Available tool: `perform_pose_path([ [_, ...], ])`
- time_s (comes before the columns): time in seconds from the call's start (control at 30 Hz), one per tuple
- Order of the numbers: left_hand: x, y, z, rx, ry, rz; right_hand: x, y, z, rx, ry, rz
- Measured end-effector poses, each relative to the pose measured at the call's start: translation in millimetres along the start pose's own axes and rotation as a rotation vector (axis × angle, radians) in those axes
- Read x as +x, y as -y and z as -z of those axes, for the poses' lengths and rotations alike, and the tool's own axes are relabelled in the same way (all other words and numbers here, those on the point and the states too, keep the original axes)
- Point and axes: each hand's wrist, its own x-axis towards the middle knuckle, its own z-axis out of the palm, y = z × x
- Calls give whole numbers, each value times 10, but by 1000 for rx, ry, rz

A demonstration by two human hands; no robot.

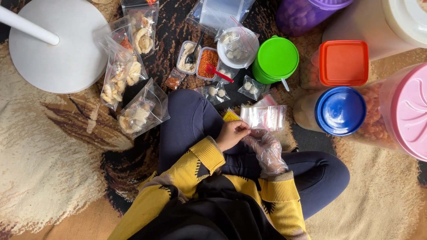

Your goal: Packaging various small food items into small plastic zip-lock bags while sitting on the floor.

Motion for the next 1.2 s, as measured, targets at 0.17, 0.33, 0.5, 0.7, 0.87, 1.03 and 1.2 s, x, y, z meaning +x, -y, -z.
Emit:
perform_pose_path([
  [0.17, -3, -149, 1, -47, 25, -4, 16, -19, 47, -49, 15, 7],
  [0.33, -4, -203, 27, -96, 39, -1, 81, -154, 98, -45, 24, 16],
  [0.5, -3, -152, 22, -130, 54, 13, -33, 98, -82, 18, 41, -2],
  [0.7, -6, 39, -20, 85, 67, -78, 37, 75, -5, -177, 59, -55],
  [0.87, -23, -8, -32, 109, 69, -83, -46, 306, -41, -207, 77, -49],
  [1.03, -45, -205, 22, -16, 127, -24, -18, 267, 5, -196, 88, -62],
  [1.2, -49, -74, -1, -65, 159, 9, 71, 38, 78, -145, 72, -71],
])
